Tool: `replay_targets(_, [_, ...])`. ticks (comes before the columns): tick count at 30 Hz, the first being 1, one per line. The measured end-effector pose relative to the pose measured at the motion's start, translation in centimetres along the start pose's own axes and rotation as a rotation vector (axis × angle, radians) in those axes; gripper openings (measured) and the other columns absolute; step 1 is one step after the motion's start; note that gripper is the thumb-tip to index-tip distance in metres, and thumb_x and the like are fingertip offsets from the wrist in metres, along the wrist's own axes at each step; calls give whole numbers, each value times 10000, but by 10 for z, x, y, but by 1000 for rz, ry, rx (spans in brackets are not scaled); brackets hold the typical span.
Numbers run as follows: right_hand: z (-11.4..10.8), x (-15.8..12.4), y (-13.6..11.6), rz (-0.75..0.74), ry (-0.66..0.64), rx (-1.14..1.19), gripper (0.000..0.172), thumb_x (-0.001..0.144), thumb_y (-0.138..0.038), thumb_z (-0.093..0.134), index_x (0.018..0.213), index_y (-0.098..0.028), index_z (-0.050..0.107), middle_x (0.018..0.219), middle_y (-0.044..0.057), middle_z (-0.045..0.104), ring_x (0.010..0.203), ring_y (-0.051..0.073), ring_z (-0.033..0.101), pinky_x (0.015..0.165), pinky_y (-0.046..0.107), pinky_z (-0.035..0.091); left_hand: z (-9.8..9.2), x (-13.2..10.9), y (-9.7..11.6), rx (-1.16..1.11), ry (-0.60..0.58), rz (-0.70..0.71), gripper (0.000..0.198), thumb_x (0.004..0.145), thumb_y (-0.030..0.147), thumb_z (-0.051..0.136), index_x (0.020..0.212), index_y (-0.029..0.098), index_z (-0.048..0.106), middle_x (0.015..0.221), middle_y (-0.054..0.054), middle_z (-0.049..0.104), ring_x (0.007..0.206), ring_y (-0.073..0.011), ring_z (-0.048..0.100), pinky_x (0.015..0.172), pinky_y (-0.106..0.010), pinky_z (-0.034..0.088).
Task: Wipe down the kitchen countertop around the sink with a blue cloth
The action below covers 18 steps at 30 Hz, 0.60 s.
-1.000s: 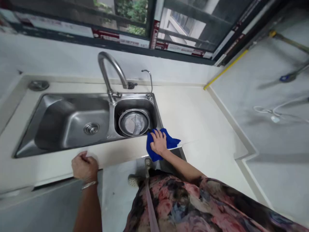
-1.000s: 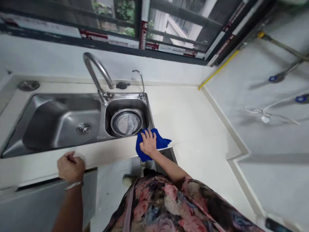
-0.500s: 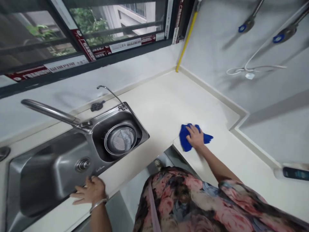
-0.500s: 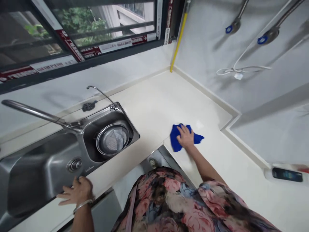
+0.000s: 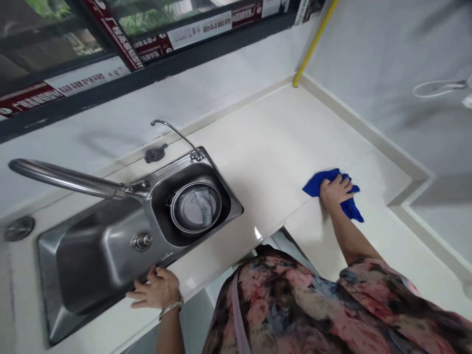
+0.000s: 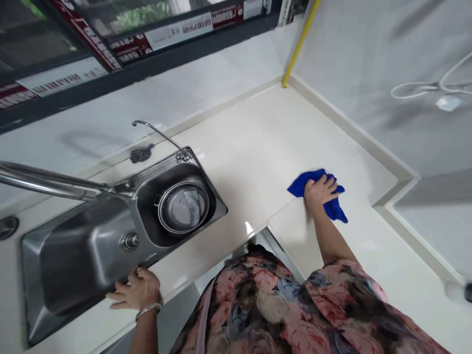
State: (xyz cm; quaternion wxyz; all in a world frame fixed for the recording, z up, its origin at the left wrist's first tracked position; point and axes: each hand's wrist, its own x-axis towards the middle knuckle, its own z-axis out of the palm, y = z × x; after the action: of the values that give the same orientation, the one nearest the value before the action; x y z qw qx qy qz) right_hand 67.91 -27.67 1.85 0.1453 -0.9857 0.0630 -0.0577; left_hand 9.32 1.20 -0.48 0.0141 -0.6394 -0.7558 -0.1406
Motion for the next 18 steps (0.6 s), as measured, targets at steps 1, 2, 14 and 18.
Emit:
replay_targets(1, [6, 0, -27, -59, -25, 8, 676, 983, -362, 400, 1638, -197, 418, 1678, 194, 381, 1548, 463, 279, 1207, 756, 195, 0, 0, 0, 13, 0, -9, 522, 944, 422, 392, 1218, 128, 725, 1579, -294, 484, 1570, -524, 282, 1122, -880, 238])
replay_targets(2, [13, -2, -54, -116, -48, 8, 671, 984, -339, 413, 1630, -152, 419, 1681, 218, 370, 1545, 454, 270, 1200, 760, 187, -1, 1, 0, 26, -4, -17, 532, 953, 436, 379, 1212, 129, 727, 1575, -286, 491, 1576, -517, 273, 1138, -865, 240])
replay_targets(14, [67, -125, -269, -846, -313, 149, 623, 984, -300, 496, 1586, -137, 500, 1714, 174, 363, 1563, 378, 264, 1261, 671, 122, -9, 10, 7, 124, -113, -93, 563, 990, 482, 344, 1300, 174, 699, 1573, -248, 515, 1582, -504, 272, 1152, -832, 281])
replay_targets(18, [49, -172, -239, -948, -384, 264, 614, 955, -286, 547, 1547, -125, 548, 1696, 190, 397, 1556, 395, 298, 1268, 674, 115, -10, 10, -4, 42, -174, 9, 712, 956, 500, 267, 1543, 149, 466, 1661, -329, 341, 1594, -590, 130, 1088, -944, 173])
